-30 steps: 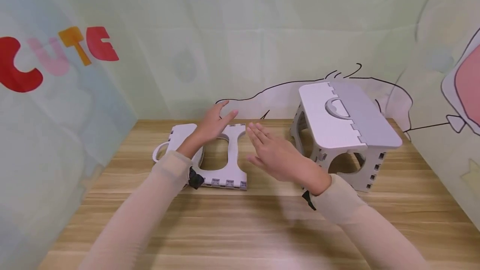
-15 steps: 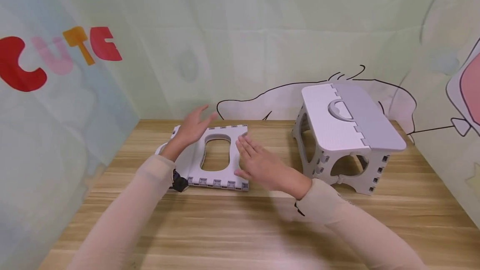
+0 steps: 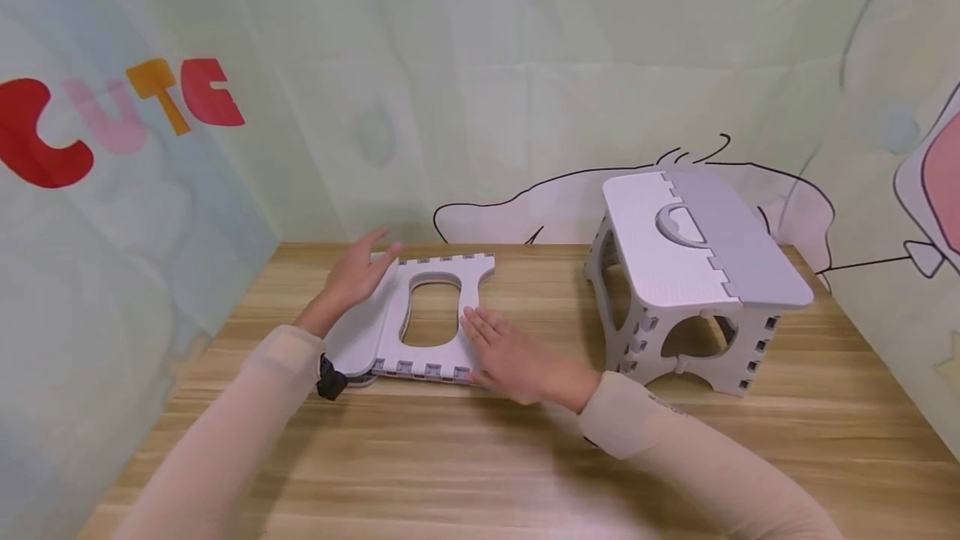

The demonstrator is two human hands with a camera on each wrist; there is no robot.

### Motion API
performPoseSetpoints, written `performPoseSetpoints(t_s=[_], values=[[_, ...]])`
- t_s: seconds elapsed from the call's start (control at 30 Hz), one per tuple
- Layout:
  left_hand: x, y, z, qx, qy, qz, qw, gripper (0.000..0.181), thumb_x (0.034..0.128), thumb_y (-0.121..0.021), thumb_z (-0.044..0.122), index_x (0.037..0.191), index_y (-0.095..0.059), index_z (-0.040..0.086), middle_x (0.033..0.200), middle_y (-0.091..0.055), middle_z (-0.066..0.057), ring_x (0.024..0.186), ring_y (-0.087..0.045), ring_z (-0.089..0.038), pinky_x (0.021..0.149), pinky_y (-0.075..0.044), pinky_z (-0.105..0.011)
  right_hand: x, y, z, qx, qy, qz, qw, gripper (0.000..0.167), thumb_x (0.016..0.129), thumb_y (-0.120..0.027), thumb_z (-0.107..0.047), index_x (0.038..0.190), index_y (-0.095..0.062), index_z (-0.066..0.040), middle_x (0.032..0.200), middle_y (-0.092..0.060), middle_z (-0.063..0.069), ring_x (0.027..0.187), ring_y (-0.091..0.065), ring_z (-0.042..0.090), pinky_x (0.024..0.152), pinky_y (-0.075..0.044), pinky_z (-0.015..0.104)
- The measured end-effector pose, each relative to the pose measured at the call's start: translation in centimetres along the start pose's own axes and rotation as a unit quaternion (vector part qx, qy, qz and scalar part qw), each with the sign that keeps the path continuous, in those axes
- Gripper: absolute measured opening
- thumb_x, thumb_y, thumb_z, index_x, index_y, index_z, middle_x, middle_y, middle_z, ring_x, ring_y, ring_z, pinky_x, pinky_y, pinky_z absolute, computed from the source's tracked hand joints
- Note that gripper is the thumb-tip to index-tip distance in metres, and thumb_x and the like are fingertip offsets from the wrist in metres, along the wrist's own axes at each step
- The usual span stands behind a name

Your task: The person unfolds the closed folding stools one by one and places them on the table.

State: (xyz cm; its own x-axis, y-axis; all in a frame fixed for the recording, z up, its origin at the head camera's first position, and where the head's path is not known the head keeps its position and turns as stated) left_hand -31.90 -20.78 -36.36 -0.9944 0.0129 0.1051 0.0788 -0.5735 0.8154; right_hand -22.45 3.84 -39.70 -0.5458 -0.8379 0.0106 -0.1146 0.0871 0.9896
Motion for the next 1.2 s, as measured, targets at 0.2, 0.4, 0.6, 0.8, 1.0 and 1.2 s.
performPoseSetpoints(t_s=[0.2, 0.4, 0.6, 0.8, 1.0, 1.2], values=[[-0.5, 0.2, -2.6, 0.002, 0.040, 0.016, 0.9991, 0.063, 0.1066, -0.038, 0.043, 0.152, -0.034, 0.000, 0.153, -0.037, -0.024, 0.140, -0.033, -0.043, 0.115, -0.028, -0.055, 0.4, -1.3, -0.6, -0.007, 0.036, 0.003, 0.9993, 0.076, 0.102, -0.058, -0.033, 0.152, -0.022, 0.012, 0.160, -0.017, 0.029, 0.148, -0.016, 0.040, 0.120, -0.021, 0.048], [-1.3, 0.8, -5.3, 0.007, 0.086, 0.024, 0.9959, 0.063, 0.1069, -0.035, 0.041, 0.151, -0.034, -0.003, 0.152, -0.037, -0.026, 0.140, -0.032, -0.044, 0.114, -0.028, -0.057, 1.1, -2.2, -0.9, 0.006, 0.041, -0.006, 0.9991, 0.072, 0.102, -0.059, -0.027, 0.151, -0.023, 0.013, 0.159, -0.016, 0.031, 0.148, -0.016, 0.041, 0.120, -0.020, 0.049], [-2.2, 1.1, -7.0, 0.014, 0.136, 0.000, 0.9906, 0.066, 0.1071, -0.030, 0.042, 0.153, -0.029, -0.005, 0.155, -0.030, -0.029, 0.142, -0.026, -0.046, 0.116, -0.024, -0.058, 1.1, -2.7, -1.0, 0.006, 0.042, -0.011, 0.9990, 0.069, 0.102, -0.058, -0.019, 0.150, -0.023, 0.015, 0.159, -0.014, 0.033, 0.147, -0.014, 0.043, 0.120, -0.020, 0.050], [-2.8, 1.2, -7.8, 0.014, 0.147, -0.023, 0.9887, 0.069, 0.1068, -0.028, 0.042, 0.151, -0.028, -0.011, 0.150, -0.035, -0.033, 0.138, -0.033, -0.048, 0.113, -0.031, -0.057, 1.0, -2.9, -1.5, 0.013, 0.045, 0.006, 0.9989, 0.065, 0.103, -0.054, -0.014, 0.149, -0.021, 0.018, 0.157, -0.012, 0.036, 0.146, -0.012, 0.047, 0.119, -0.019, 0.052], [-3.3, 1.1, -8.5, -0.003, 0.148, -0.030, 0.9885, 0.065, 0.1078, -0.028, 0.039, 0.145, -0.036, -0.015, 0.146, -0.039, -0.035, 0.135, -0.038, -0.048, 0.111, -0.035, -0.055, 0.9, -3.0, -2.2, 0.002, 0.017, -0.002, 0.9998, 0.056, 0.103, -0.042, 0.000, 0.151, -0.019, 0.015, 0.158, -0.009, 0.034, 0.147, -0.010, 0.046, 0.119, -0.017, 0.053], [-3.6, 1.1, -8.7, -0.015, 0.158, -0.030, 0.9869, 0.062, 0.1090, -0.029, 0.037, 0.141, -0.042, -0.015, 0.135, -0.049, -0.034, 0.121, -0.051, -0.043, 0.103, -0.044, -0.054, 0.9, -3.2, -2.4, 0.006, -0.005, -0.003, 1.0000, 0.057, 0.099, -0.039, 0.010, 0.152, -0.019, 0.013, 0.159, -0.009, 0.032, 0.148, -0.011, 0.043, 0.120, -0.017, 0.052]])
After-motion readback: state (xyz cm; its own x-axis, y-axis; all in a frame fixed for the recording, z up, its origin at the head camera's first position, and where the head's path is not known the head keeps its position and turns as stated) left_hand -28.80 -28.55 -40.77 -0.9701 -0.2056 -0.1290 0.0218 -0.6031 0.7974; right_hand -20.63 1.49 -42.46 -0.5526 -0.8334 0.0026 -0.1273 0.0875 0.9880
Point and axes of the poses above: each hand's wrist, its own x-axis towards the middle knuckle, its own y-axis out of the back of the hand, z = x × y, the point moved 5 cm from there along x, towards the middle knuckle
